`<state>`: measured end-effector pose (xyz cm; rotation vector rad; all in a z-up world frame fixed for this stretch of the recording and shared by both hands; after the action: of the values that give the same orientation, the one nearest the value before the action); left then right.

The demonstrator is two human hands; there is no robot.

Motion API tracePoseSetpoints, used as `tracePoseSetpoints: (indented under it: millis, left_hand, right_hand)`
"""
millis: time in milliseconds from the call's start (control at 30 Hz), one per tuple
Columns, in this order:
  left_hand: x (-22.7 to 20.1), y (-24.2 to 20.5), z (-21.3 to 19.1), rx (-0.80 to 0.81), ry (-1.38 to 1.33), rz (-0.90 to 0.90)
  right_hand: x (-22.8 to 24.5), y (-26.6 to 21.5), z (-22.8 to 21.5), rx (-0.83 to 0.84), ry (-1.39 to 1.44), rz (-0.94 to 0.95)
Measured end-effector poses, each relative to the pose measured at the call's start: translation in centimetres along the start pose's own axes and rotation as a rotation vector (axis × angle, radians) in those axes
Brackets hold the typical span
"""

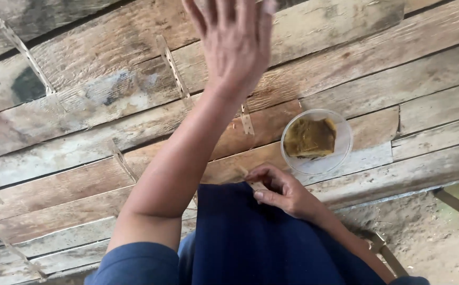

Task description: The person applies a paste-like substance to perforated wooden strips and presses them onto a wooden surface made of horizontal planks. They repeat this process across multiple sections, smoothing each strip into place.

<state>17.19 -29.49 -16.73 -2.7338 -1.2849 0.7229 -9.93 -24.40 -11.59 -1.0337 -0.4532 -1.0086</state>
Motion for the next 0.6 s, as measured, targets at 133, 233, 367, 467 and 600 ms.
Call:
tracePoseSetpoints:
  millis: [133,233,367,467,600]
  left_hand:
    - [-1.2,-0.5,-0.3,0.09,0.367,0.296]
    - [-0.8,-0.6,0.2,0.46,0.291,0.134]
    - [-0.7,0.0,-2.8,0.179,0.206,-0.088]
    - [-1.6,-0.3,-4.3,0.055,0.15,-0.071]
    - [-2.1,-0.5,-2.3,0.143,0.226,0.082]
  right_hand:
    - [0.7,-0.1,0.2,-0.001,-0.046,0.093]
    - [0.7,-1.0,0.4,-0.005,-0.07,0.075]
    - [0.3,-1.4,0.2,-0.067,0.012,0.103]
    - [-0.2,-1.5,0.2,-0.06,0.045,0.058]
    - [0.3,-1.5,0.2,-0.056,-0.077,0.057]
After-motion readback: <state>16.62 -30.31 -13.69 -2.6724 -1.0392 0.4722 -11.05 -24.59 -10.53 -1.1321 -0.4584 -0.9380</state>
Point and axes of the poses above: each hand's wrist, its own y-axis towards the middle knuckle, its own z-axis out of the palm, x = y × z, the point moved 2 cm from there along y, towards the middle knuckle, and after that the axes turned 10 degrees about x, right-handed, at the moved point
